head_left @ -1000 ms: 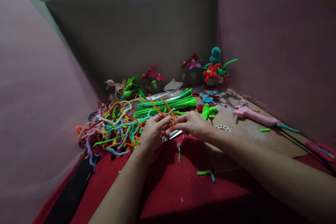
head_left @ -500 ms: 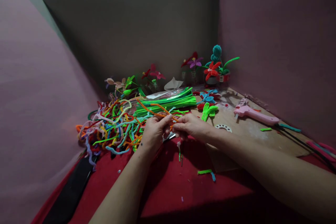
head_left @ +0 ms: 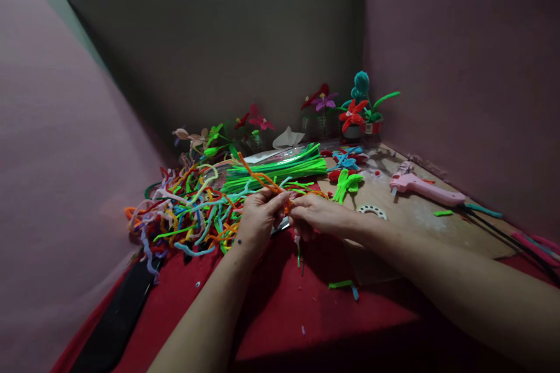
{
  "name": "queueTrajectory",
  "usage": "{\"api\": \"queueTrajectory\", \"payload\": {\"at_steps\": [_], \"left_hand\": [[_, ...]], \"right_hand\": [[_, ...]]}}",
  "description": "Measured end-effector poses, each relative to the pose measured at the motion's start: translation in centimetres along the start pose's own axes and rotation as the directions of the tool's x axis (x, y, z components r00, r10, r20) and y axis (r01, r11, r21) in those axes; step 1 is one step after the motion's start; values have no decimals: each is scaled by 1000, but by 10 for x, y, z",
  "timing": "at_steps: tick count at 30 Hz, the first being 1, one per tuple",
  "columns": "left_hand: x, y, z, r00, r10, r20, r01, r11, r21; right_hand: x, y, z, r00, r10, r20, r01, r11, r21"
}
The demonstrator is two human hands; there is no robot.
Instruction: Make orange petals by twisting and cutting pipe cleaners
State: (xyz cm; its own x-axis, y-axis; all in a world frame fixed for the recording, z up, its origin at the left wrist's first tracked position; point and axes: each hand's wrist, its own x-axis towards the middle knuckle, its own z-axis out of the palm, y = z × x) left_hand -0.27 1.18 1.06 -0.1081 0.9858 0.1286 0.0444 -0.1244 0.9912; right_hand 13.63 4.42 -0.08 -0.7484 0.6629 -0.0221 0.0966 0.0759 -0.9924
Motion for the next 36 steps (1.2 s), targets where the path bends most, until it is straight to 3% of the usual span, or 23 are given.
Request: {"api": "queueTrajectory", "payload": {"at_steps": [2,5,8,14,20,27,32,36], "left_hand": [[-1,2,-1,1000,-2,-17,1,1000,-25],[-2,7,-4,997,-64,-30,62,995,-74],[-3,10,-7,992,-123,31,126,987,-96],[-1,9,-9,988,-122,99,132,986,-104],[-5,12,-2,998,-69,-13,66,985,-160],[-6,13,-1,998,-58,1,57,979,-198],[-2,12,-5,999,-30,-30,23,983,-184],[-1,11,-6,998,-32,-53,25,990,-137]], "right_hand": [[1,2,-3,996,22,81,-46,950,310],[2,3,-6,981,67,183,-170,755,633],[2,4,-6,979,115,170,-203,645,737],[1,9,1,985,74,158,-171,587,791],[-1,4,5,988,137,72,-142,622,770],[-2,-1,12,989,138,-50,-66,722,689],[-3,1,10,997,78,24,-70,668,741],[-2,2,6,998,62,19,-58,726,685]]}}
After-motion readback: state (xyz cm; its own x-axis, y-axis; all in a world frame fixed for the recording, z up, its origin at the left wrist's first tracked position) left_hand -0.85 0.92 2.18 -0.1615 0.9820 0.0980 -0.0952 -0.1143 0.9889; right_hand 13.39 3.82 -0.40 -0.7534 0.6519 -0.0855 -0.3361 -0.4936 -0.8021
